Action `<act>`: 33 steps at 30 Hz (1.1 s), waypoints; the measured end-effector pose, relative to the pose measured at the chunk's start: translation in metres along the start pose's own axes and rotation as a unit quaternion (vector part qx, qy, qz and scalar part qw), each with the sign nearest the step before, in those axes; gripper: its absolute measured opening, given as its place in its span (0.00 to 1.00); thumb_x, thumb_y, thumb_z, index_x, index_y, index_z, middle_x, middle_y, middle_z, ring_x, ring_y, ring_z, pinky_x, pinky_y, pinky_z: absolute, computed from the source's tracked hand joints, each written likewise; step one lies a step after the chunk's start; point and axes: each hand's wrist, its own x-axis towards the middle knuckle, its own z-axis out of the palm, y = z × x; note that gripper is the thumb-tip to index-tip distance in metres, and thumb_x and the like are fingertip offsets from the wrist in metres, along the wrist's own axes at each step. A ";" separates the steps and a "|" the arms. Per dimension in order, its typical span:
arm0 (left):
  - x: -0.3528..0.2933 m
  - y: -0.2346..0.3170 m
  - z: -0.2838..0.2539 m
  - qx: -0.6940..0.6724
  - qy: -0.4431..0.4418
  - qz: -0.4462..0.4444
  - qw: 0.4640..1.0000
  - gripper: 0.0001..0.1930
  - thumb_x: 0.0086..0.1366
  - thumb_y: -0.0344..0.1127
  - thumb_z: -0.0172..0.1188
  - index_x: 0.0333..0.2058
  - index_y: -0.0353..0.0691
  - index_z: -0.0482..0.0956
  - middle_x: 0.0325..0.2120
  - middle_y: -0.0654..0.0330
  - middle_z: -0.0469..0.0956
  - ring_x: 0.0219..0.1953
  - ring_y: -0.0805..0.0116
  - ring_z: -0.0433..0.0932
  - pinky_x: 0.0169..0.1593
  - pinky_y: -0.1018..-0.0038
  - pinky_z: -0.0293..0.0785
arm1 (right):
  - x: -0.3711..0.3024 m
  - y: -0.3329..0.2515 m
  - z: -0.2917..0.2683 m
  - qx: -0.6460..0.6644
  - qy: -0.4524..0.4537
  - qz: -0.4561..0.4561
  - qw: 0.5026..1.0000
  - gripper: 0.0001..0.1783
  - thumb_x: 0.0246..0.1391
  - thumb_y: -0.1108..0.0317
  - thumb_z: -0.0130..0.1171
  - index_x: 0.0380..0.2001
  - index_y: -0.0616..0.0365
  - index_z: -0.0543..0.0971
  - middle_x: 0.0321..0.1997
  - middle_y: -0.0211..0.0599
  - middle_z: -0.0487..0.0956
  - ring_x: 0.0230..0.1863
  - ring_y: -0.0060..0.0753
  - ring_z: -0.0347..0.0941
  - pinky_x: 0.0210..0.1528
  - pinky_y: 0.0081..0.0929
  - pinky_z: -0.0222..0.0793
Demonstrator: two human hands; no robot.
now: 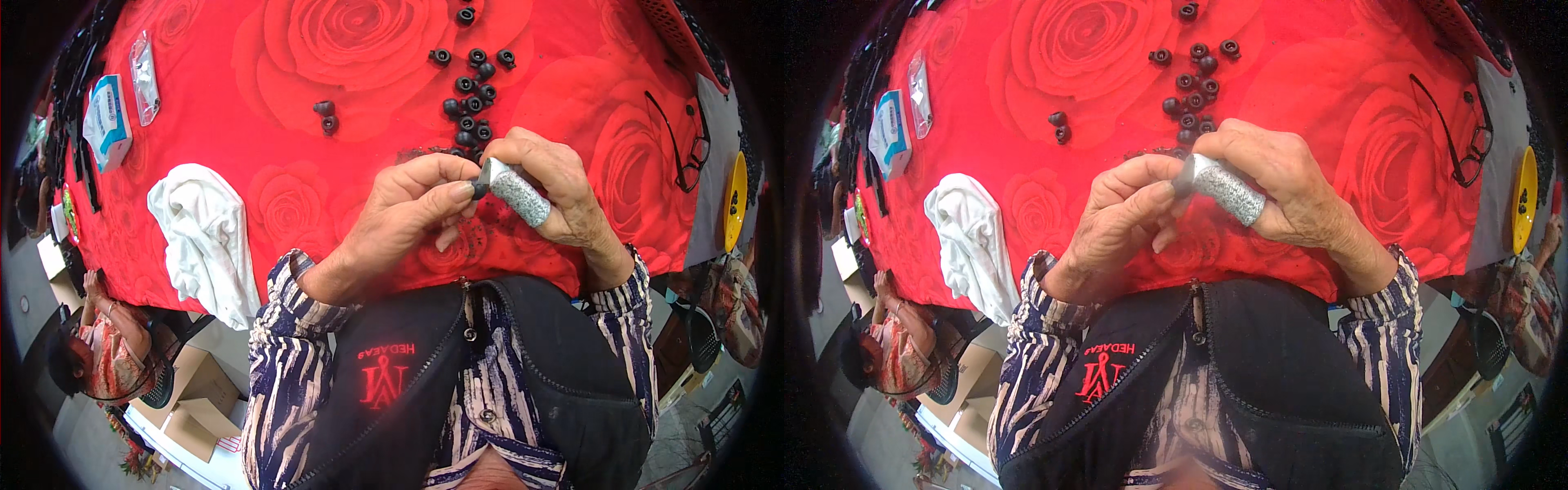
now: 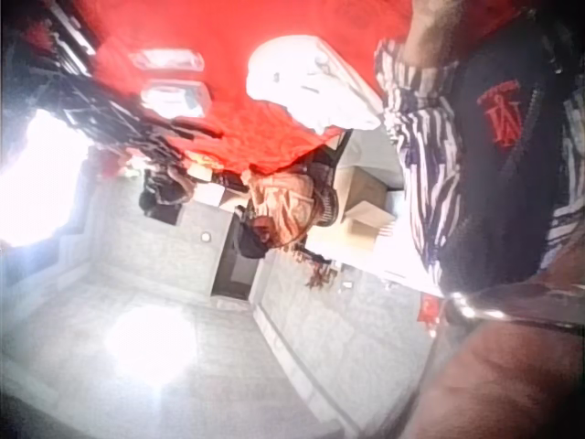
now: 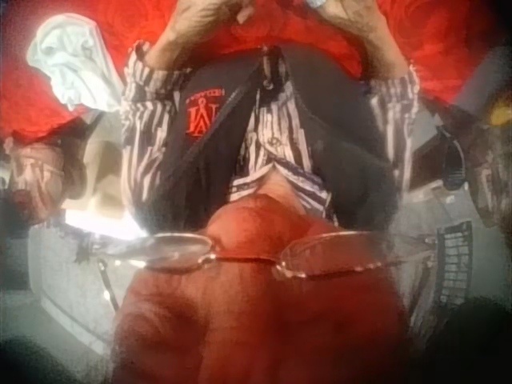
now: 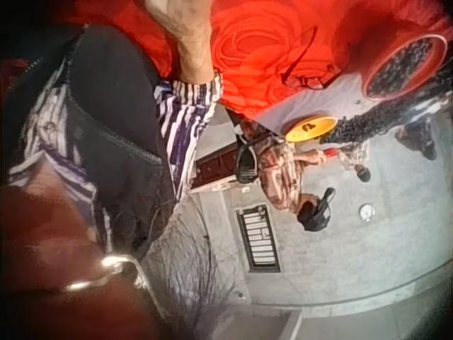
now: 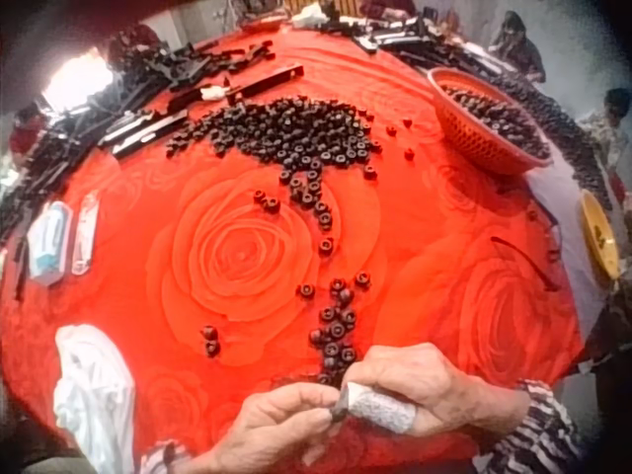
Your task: The person picks up small plastic pieces from the table one by one, sands each piece using an abrasive pad by hand, and places them back onto the table.
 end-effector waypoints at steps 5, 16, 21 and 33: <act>0.000 -0.003 -0.001 -0.009 0.004 -0.001 1.000 0.12 0.64 0.35 0.52 0.42 0.34 0.73 0.28 0.65 0.72 0.25 0.82 0.67 0.23 0.85 0.64 | 0.000 0.000 -0.001 -0.004 -0.004 0.005 1.000 0.16 0.41 0.73 0.58 0.37 0.65 0.71 0.25 0.42 0.70 0.24 0.43 0.68 0.25 0.32 0.63; 0.003 -0.006 -0.002 -0.117 0.040 0.009 0.992 0.10 0.64 0.33 0.51 0.41 0.33 0.72 0.26 0.66 0.71 0.23 0.83 0.66 0.22 0.85 0.64 | -0.003 0.002 0.008 -0.032 -0.029 -0.049 0.998 0.15 0.41 0.73 0.60 0.35 0.64 0.72 0.25 0.41 0.71 0.24 0.41 0.70 0.24 0.32 0.65; 0.006 -0.005 -0.007 -0.120 0.011 0.051 0.991 0.08 0.64 0.32 0.51 0.40 0.34 0.72 0.23 0.67 0.69 0.21 0.83 0.65 0.20 0.84 0.64 | -0.001 0.001 0.010 -0.003 0.034 -0.089 0.995 0.18 0.36 0.72 0.64 0.34 0.62 0.73 0.24 0.38 0.71 0.21 0.37 0.68 0.23 0.29 0.64; 0.006 -0.015 -0.005 -0.113 -0.027 -0.010 0.993 0.09 0.65 0.34 0.51 0.39 0.36 0.73 0.24 0.68 0.70 0.20 0.84 0.64 0.21 0.84 0.59 | -0.003 -0.003 0.024 -0.152 0.145 -0.164 0.964 0.22 0.30 0.74 0.64 0.37 0.65 0.75 0.22 0.35 0.71 0.19 0.32 0.68 0.19 0.27 0.62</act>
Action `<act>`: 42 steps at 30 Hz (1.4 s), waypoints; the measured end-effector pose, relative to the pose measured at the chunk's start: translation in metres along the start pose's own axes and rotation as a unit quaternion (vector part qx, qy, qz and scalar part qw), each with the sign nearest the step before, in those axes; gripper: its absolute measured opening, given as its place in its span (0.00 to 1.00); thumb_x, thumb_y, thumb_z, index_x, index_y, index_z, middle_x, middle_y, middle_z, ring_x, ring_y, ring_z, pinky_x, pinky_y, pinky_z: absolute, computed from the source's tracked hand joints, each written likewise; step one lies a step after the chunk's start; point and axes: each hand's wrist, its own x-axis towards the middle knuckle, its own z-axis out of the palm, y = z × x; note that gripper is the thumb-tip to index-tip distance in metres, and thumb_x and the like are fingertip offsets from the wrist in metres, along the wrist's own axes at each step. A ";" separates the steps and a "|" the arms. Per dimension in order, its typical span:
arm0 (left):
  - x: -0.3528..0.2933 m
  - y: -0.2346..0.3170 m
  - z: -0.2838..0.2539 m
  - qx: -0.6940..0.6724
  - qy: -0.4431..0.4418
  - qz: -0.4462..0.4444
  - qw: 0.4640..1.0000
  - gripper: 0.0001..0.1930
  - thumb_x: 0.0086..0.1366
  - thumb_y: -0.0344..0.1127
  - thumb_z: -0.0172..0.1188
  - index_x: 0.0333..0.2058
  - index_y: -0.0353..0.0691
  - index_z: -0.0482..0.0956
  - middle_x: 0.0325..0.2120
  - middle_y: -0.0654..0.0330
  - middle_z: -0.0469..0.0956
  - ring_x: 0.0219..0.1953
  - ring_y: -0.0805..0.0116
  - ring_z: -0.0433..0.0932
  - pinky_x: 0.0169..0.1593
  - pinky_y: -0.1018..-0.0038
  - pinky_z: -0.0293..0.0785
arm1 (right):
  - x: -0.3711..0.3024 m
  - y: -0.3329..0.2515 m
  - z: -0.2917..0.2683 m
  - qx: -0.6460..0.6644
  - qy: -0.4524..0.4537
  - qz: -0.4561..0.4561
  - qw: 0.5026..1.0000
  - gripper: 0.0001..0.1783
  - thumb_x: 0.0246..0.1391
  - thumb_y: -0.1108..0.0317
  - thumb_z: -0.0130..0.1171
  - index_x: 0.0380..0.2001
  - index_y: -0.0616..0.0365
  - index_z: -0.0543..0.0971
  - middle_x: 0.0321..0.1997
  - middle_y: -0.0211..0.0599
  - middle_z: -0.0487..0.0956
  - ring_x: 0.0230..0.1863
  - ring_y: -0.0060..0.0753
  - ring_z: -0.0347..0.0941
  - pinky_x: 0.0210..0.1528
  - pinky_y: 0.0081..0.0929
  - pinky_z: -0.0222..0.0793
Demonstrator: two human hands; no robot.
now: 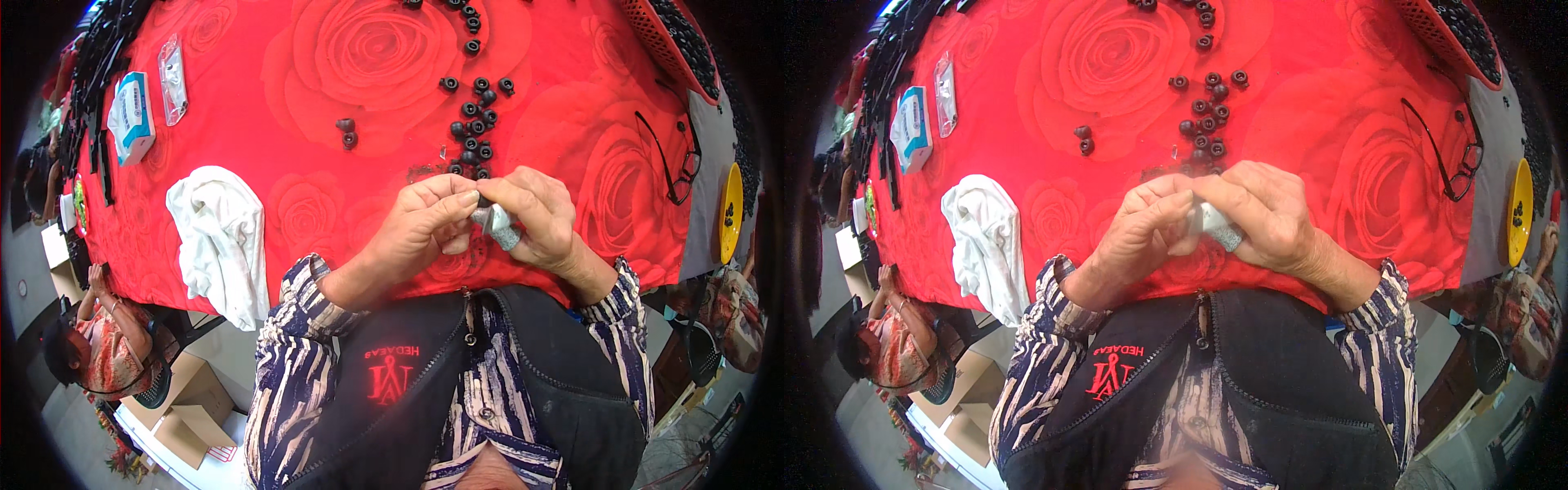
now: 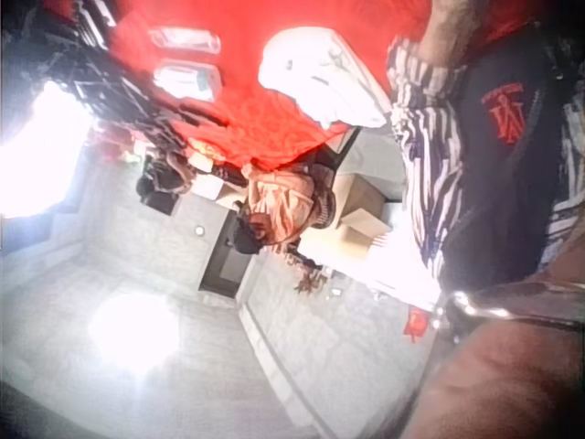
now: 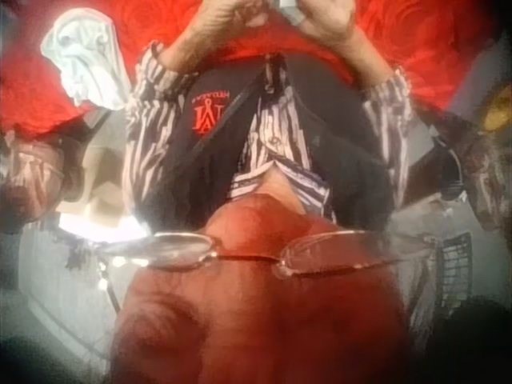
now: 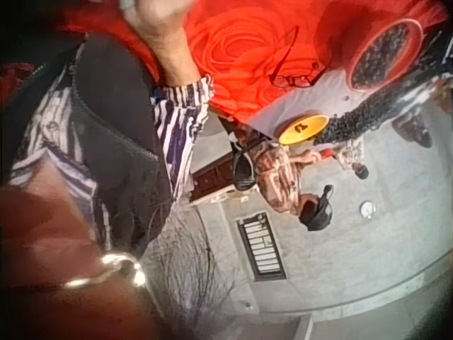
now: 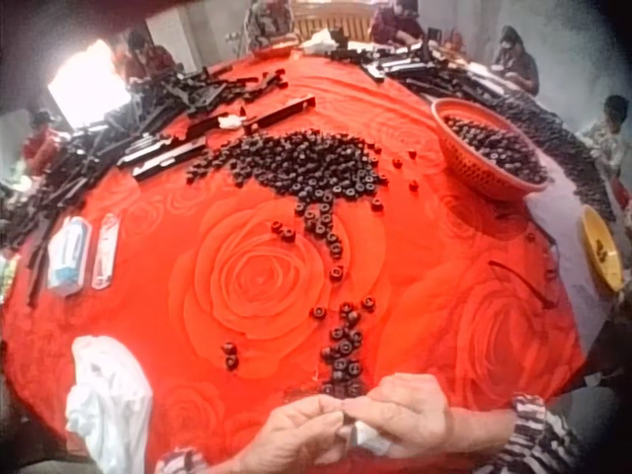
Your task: The person picks up small plastic pieces from the table one by one, sands each piece using an abrasive pad by hand, and places them back onto the table.
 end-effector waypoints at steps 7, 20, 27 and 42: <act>-0.001 0.002 0.004 0.025 0.027 -0.001 0.999 0.08 0.64 0.34 0.51 0.38 0.35 0.73 0.23 0.68 0.70 0.20 0.83 0.62 0.21 0.83 0.59 | 0.001 -0.002 -0.007 -0.019 -0.007 -0.027 0.999 0.21 0.32 0.73 0.63 0.36 0.65 0.73 0.22 0.35 0.70 0.18 0.32 0.65 0.18 0.27 0.60; -0.001 0.005 0.003 0.031 -0.003 0.018 0.999 0.10 0.65 0.33 0.50 0.42 0.35 0.70 0.25 0.67 0.69 0.22 0.83 0.63 0.23 0.83 0.60 | 0.006 0.009 -0.016 0.141 -0.109 0.191 0.965 0.11 0.49 0.69 0.53 0.36 0.63 0.71 0.25 0.42 0.69 0.26 0.44 0.69 0.27 0.32 0.63; 0.000 0.006 0.004 0.037 -0.006 0.005 0.999 0.10 0.65 0.34 0.49 0.42 0.35 0.69 0.26 0.68 0.68 0.23 0.83 0.63 0.23 0.84 0.59 | 0.006 0.011 -0.017 0.139 -0.138 0.197 0.961 0.11 0.49 0.70 0.53 0.36 0.63 0.71 0.26 0.42 0.69 0.25 0.45 0.69 0.27 0.33 0.63; 0.000 0.003 0.001 -0.007 -0.046 -0.048 0.998 0.10 0.65 0.36 0.50 0.41 0.36 0.70 0.26 0.68 0.67 0.24 0.83 0.61 0.23 0.84 0.57 | 0.006 0.015 -0.022 0.141 -0.175 0.170 0.959 0.13 0.46 0.68 0.56 0.35 0.61 0.71 0.27 0.42 0.71 0.28 0.46 0.70 0.27 0.33 0.65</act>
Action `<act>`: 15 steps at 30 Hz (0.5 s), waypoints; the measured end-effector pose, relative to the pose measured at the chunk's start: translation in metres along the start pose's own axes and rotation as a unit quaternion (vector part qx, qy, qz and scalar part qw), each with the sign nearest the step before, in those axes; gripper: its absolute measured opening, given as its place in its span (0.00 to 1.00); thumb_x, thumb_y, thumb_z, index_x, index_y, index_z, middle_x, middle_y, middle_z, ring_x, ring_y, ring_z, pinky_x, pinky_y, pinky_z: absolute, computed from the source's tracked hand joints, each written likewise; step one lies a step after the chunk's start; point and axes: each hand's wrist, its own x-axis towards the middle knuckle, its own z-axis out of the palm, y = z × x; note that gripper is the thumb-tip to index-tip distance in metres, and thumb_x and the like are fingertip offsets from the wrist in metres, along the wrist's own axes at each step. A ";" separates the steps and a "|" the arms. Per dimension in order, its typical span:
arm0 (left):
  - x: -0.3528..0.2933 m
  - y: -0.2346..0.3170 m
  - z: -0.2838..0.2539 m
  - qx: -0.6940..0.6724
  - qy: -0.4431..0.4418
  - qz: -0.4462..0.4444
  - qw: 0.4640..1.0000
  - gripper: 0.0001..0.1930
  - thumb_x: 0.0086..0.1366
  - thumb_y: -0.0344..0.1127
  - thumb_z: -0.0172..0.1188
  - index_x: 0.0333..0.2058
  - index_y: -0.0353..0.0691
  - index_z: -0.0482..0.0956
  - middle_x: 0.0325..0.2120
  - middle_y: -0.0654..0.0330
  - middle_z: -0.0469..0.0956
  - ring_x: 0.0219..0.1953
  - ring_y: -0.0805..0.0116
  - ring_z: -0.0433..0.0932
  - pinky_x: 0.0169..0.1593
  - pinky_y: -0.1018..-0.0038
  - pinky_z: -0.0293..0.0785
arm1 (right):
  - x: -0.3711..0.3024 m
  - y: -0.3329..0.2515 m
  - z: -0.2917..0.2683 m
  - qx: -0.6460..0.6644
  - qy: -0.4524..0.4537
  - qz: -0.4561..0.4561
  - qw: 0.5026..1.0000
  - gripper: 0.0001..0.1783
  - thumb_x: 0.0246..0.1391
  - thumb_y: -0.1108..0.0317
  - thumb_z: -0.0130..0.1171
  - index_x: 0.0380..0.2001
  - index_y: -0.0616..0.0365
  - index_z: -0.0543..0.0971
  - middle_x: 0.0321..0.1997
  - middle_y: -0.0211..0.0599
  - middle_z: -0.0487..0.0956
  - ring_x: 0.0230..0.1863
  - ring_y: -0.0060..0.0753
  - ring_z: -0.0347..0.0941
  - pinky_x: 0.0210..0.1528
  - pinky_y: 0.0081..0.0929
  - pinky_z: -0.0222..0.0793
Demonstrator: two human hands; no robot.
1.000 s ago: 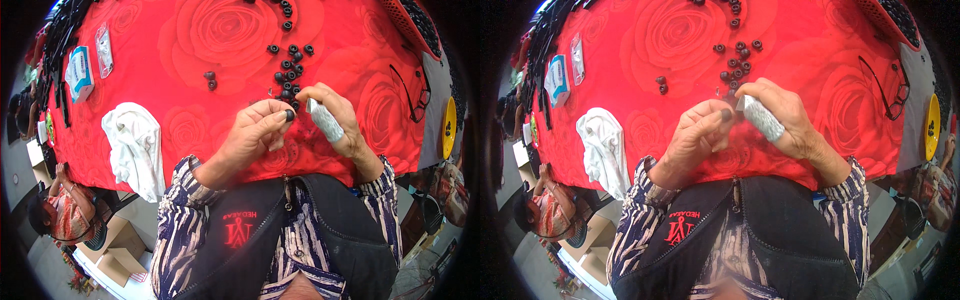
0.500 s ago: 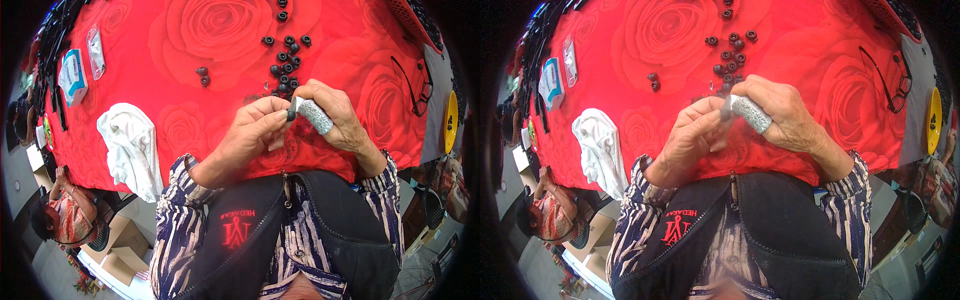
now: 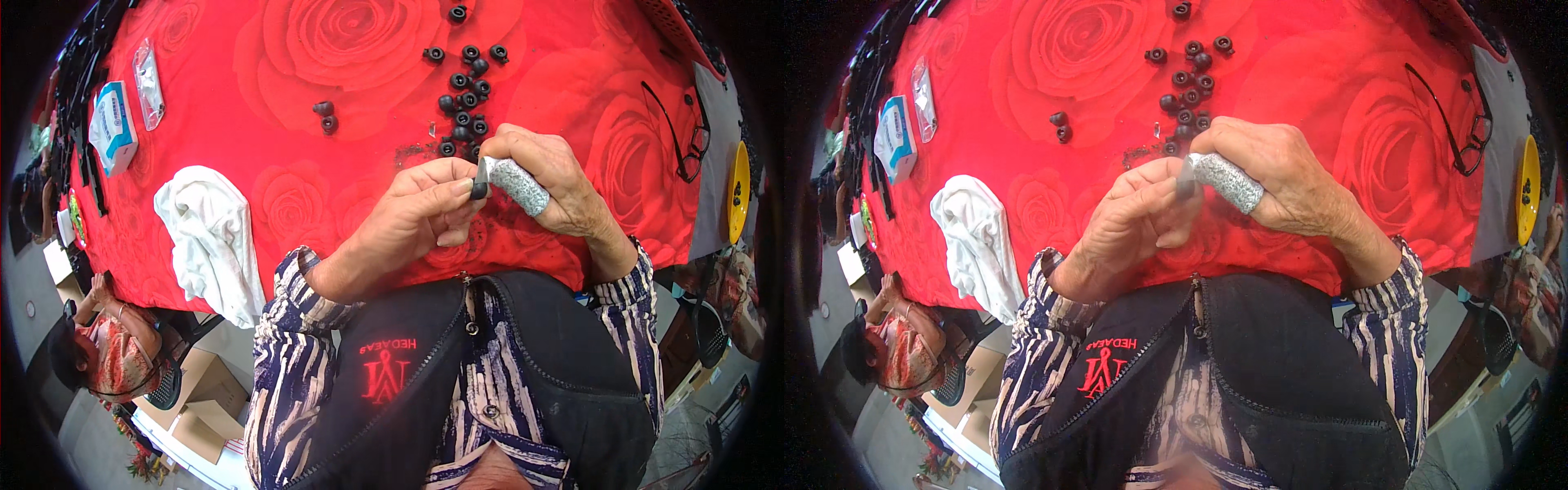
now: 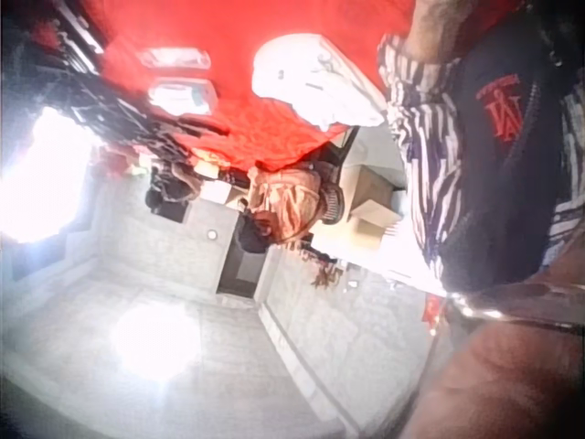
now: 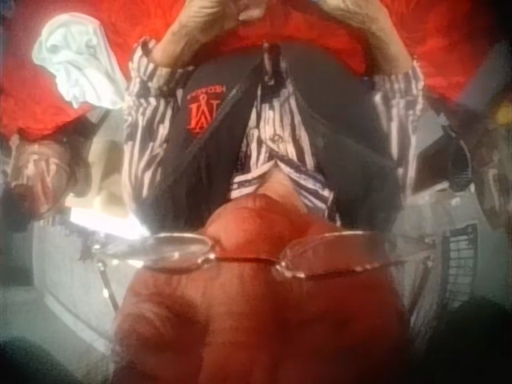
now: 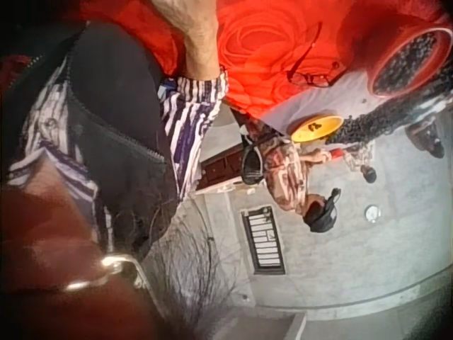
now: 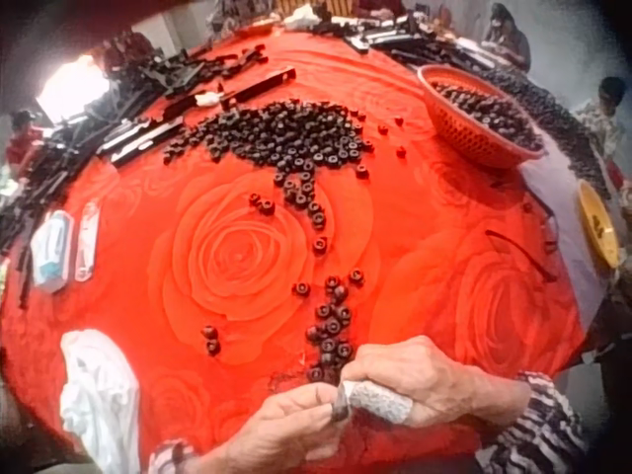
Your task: The person picks up small plastic pieces from the table one by one, sands each piece using an abrasive pad by hand, and places them back onto the table.
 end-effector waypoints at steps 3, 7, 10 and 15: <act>-0.001 0.000 -0.001 -0.013 -0.002 -0.016 1.000 0.11 0.64 0.36 0.51 0.41 0.36 0.70 0.26 0.67 0.67 0.24 0.82 0.61 0.23 0.84 0.57 | 0.000 0.000 0.002 -0.012 -0.002 -0.015 1.000 0.13 0.45 0.68 0.56 0.35 0.61 0.71 0.27 0.41 0.71 0.27 0.45 0.70 0.27 0.34 0.65; 0.000 -0.001 -0.001 -0.057 -0.020 -0.032 0.998 0.11 0.64 0.36 0.51 0.41 0.35 0.69 0.26 0.66 0.67 0.25 0.82 0.61 0.22 0.85 0.56 | 0.000 -0.001 0.001 -0.039 -0.005 -0.032 0.999 0.15 0.42 0.68 0.58 0.35 0.60 0.71 0.26 0.39 0.70 0.27 0.44 0.70 0.26 0.34 0.65; 0.001 -0.004 0.001 -0.060 -0.013 -0.030 0.998 0.11 0.64 0.36 0.51 0.40 0.35 0.69 0.26 0.66 0.66 0.25 0.82 0.61 0.22 0.85 0.56 | 0.000 0.002 0.002 -0.041 0.002 -0.050 0.998 0.16 0.40 0.68 0.59 0.35 0.61 0.71 0.26 0.39 0.69 0.26 0.44 0.69 0.26 0.34 0.65; 0.001 -0.003 0.002 -0.083 -0.019 -0.029 0.996 0.10 0.64 0.36 0.51 0.39 0.35 0.69 0.25 0.65 0.65 0.25 0.81 0.61 0.22 0.85 0.57 | 0.000 0.002 0.002 -0.046 0.003 -0.059 0.997 0.17 0.39 0.70 0.58 0.36 0.62 0.72 0.25 0.39 0.69 0.26 0.43 0.69 0.25 0.33 0.65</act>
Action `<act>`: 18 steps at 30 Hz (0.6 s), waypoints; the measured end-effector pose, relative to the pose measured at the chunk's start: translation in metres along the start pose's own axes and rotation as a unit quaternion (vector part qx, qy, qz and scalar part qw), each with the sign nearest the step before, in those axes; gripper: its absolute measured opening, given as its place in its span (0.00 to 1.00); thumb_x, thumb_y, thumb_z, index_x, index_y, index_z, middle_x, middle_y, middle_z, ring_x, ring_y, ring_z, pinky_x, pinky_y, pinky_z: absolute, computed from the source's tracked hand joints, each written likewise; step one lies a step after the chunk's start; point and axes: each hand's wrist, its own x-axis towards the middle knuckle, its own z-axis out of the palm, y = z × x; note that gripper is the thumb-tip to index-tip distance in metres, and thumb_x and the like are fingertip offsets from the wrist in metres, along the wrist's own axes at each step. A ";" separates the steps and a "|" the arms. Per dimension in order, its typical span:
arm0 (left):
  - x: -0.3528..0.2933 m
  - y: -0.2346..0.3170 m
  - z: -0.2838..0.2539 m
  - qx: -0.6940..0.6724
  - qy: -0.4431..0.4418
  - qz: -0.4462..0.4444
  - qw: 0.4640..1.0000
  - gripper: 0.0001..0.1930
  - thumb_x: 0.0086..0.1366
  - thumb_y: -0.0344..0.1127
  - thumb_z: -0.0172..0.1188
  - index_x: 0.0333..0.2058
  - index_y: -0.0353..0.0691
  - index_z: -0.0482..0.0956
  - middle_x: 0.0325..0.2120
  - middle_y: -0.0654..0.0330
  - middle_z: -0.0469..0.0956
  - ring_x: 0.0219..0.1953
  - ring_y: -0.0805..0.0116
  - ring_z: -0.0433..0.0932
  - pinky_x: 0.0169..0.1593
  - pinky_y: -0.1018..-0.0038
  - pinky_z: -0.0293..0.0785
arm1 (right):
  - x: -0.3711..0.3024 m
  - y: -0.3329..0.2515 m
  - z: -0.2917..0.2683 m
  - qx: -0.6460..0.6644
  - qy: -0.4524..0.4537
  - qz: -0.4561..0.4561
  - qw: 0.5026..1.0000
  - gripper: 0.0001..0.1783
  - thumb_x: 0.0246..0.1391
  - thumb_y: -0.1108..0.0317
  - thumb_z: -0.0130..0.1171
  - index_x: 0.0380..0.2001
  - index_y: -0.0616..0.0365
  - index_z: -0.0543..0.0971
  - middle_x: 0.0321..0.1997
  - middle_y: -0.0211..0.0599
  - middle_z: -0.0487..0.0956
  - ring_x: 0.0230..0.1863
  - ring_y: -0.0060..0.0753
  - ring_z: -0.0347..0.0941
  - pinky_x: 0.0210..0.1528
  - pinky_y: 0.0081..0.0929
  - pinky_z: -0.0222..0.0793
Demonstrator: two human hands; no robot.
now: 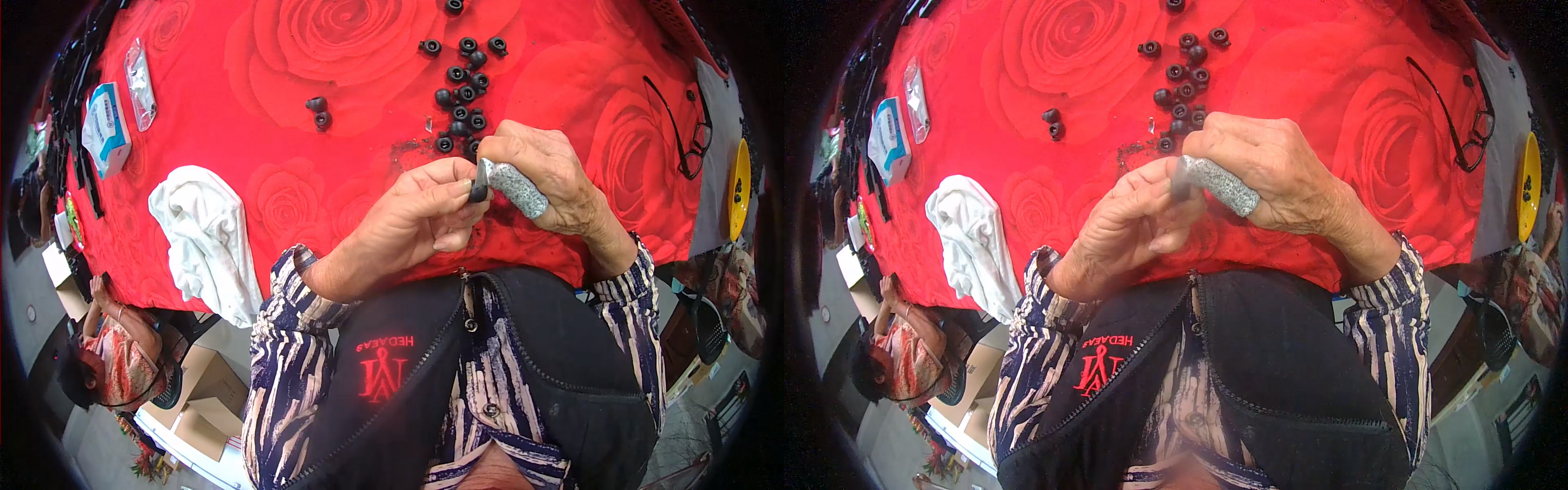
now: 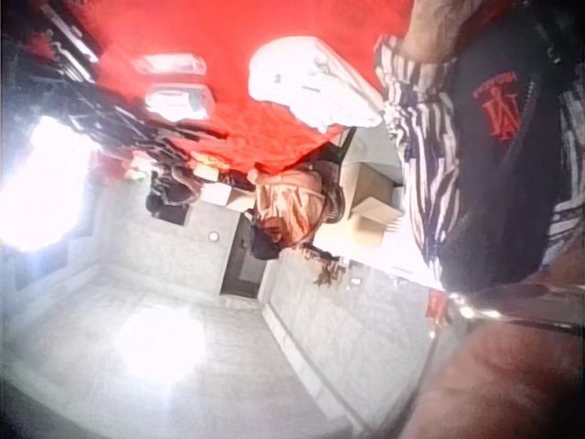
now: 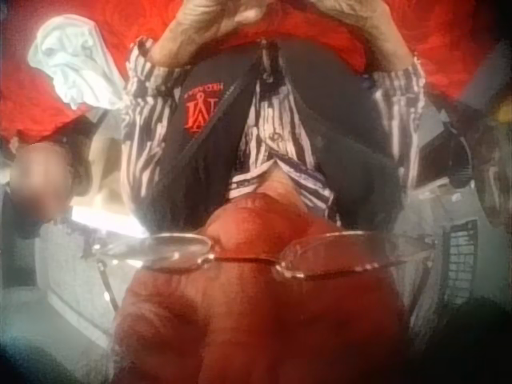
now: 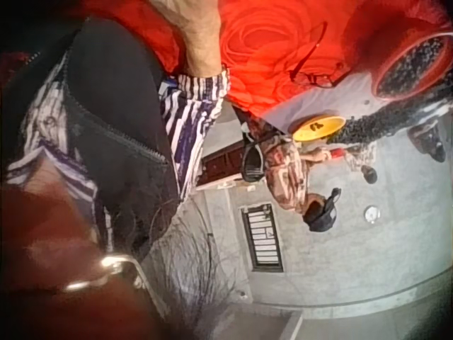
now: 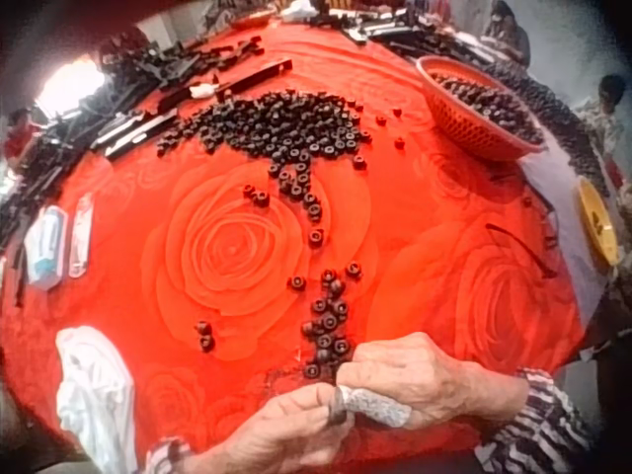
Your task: The person picks up small plastic pieces from the table one by one, sands each piece using an abrasive pad by hand, and places them back onto the table.
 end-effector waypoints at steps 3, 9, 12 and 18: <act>0.000 -0.001 -0.001 -0.008 -0.003 0.005 1.000 0.10 0.64 0.37 0.51 0.39 0.36 0.69 0.25 0.66 0.65 0.25 0.81 0.61 0.21 0.85 0.57 | 0.000 0.001 0.002 -0.002 0.010 -0.007 1.000 0.16 0.39 0.69 0.58 0.35 0.62 0.72 0.25 0.39 0.69 0.25 0.42 0.69 0.24 0.33 0.65; 0.004 0.017 -0.014 -0.027 -0.024 0.097 0.995 0.10 0.63 0.37 0.53 0.39 0.38 0.70 0.24 0.70 0.64 0.23 0.83 0.60 0.21 0.85 0.57 | -0.003 -0.006 0.005 -0.132 -0.054 -0.080 0.987 0.16 0.40 0.69 0.58 0.35 0.63 0.72 0.24 0.38 0.70 0.25 0.39 0.70 0.24 0.32 0.65; 0.000 0.013 -0.001 0.031 0.085 0.119 0.989 0.09 0.64 0.36 0.53 0.39 0.37 0.71 0.23 0.69 0.65 0.23 0.83 0.61 0.21 0.84 0.58 | 0.000 -0.010 -0.004 0.037 0.099 0.002 0.994 0.16 0.40 0.72 0.62 0.35 0.62 0.72 0.24 0.37 0.70 0.21 0.33 0.67 0.22 0.26 0.62; -0.001 0.002 0.000 0.088 0.070 0.066 0.991 0.08 0.65 0.35 0.51 0.38 0.37 0.71 0.23 0.67 0.68 0.21 0.83 0.62 0.21 0.84 0.58 | -0.001 -0.007 0.014 -0.011 0.129 -0.031 0.991 0.19 0.37 0.73 0.63 0.37 0.63 0.73 0.24 0.37 0.71 0.22 0.33 0.69 0.21 0.26 0.64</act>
